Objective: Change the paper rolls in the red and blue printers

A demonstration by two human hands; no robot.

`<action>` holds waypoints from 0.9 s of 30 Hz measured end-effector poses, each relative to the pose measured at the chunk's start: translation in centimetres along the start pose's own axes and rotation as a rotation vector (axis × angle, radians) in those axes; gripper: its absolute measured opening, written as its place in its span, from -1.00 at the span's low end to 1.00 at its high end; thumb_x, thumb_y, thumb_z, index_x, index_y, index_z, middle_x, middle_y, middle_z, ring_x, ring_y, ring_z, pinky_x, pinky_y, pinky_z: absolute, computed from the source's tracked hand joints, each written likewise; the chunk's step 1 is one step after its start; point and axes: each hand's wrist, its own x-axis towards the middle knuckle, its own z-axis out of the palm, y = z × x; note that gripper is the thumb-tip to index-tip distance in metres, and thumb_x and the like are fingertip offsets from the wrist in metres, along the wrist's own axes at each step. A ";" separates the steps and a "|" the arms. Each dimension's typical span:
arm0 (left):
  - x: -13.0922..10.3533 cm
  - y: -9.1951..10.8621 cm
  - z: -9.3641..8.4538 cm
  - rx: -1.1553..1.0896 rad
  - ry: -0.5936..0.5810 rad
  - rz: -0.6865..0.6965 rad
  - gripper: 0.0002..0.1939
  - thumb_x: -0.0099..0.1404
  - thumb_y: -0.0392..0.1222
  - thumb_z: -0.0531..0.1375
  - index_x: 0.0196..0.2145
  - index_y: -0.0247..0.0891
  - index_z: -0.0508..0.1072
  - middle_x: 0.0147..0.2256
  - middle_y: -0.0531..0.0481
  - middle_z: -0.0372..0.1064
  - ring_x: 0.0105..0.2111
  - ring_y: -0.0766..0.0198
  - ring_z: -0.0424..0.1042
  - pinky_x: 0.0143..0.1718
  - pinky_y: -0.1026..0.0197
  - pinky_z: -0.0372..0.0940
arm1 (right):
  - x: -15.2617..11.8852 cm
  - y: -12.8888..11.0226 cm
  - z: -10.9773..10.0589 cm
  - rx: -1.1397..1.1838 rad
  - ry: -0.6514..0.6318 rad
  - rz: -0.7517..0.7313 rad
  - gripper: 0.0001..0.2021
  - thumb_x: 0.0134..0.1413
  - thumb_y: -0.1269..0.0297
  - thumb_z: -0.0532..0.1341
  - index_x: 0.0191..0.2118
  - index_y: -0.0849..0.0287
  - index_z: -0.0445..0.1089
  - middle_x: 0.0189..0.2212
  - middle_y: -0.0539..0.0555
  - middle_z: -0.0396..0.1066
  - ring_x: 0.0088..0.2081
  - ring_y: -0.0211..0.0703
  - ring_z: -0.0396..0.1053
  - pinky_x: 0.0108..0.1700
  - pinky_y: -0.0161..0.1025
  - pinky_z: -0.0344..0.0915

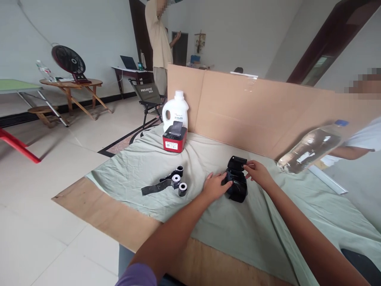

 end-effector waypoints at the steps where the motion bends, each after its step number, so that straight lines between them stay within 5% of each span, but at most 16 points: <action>1: 0.0 -0.1 0.1 0.000 0.001 -0.003 -0.40 0.45 0.19 0.00 0.32 -0.09 0.30 0.27 -0.01 0.34 0.32 0.17 0.24 0.44 -0.03 -0.11 | 0.0 0.0 0.1 0.091 -0.028 0.020 -0.73 0.12 0.20 0.20 -0.08 0.19 0.34 0.04 0.28 0.52 -0.57 -0.27 0.44 -0.53 -0.27 0.29; 4: 0.1 -0.2 0.2 0.006 0.000 -0.013 -0.39 0.44 0.22 0.00 0.31 -0.10 0.31 0.26 -0.03 0.35 0.33 0.17 0.24 0.44 -0.03 -0.10 | 0.6 0.2 -0.1 0.230 -0.083 0.055 -0.69 0.05 0.23 0.23 -0.07 0.20 0.33 0.15 0.33 0.44 -0.60 -0.34 0.39 -0.58 -0.29 0.27; 8: 0.2 -0.2 0.2 0.016 -0.008 -0.011 -0.37 0.44 0.24 -0.02 0.31 -0.09 0.30 0.25 -0.03 0.36 0.33 0.18 0.23 0.44 -0.02 -0.09 | 1.9 0.6 -1.6 0.202 -0.155 0.091 -0.70 0.00 0.13 0.29 -0.18 0.21 0.44 -0.04 0.26 0.56 -0.52 -0.26 0.45 -0.53 -0.32 0.29; 12: 0.1 -0.2 0.0 0.004 -0.007 -0.015 -0.36 0.43 0.24 -0.03 0.32 -0.10 0.29 0.24 -0.04 0.37 0.33 0.19 0.23 0.44 -0.02 -0.10 | 2.4 0.9 -1.5 -0.129 -0.366 -0.107 -0.71 0.00 0.11 0.28 -0.23 0.18 0.59 -0.17 0.20 0.58 -0.30 -0.07 0.51 -0.31 -0.22 0.41; 15: 0.2 -0.3 0.1 -0.003 -0.005 -0.018 -0.35 0.43 0.25 -0.02 0.31 -0.13 0.30 0.23 -0.08 0.38 0.33 0.17 0.23 0.44 -0.03 -0.10 | 2.7 0.7 0.2 -0.474 -0.374 -0.309 -0.74 -0.06 0.27 0.31 -0.21 0.16 0.65 -0.10 0.23 0.56 0.03 0.11 0.45 0.07 -0.10 0.37; 18: 0.2 -0.4 0.2 -0.009 0.001 -0.013 -0.34 0.42 0.27 -0.02 0.31 -0.12 0.30 0.22 -0.07 0.40 0.33 0.18 0.24 0.44 -0.02 -0.10 | 3.1 -0.2 1.8 -0.735 -0.398 -0.319 -0.72 -0.06 0.34 0.30 -0.18 0.22 0.64 -0.12 0.27 0.55 0.17 0.21 0.33 0.16 -0.08 0.29; 23: 0.3 -0.4 0.4 -0.016 0.013 -0.006 -0.36 0.41 0.25 -0.01 0.30 -0.11 0.31 0.20 -0.06 0.42 0.32 0.18 0.25 0.43 -0.04 -0.10 | 3.0 -1.8 1.1 -0.737 -0.418 -0.265 -0.75 -0.15 0.34 0.33 -0.24 0.22 0.59 -0.15 0.25 0.53 0.03 0.15 0.42 0.00 -0.16 0.34; 27: 0.4 -0.5 0.6 -0.011 0.025 -0.006 -0.37 0.41 0.24 0.00 0.27 -0.13 0.35 0.18 -0.09 0.44 0.30 0.15 0.28 0.42 -0.05 -0.07 | 2.5 -3.2 -1.8 -0.405 -0.382 -0.182 -0.75 -0.13 0.15 0.32 -0.30 0.17 0.49 -0.34 0.12 0.51 -0.27 -0.02 0.44 -0.22 -0.17 0.34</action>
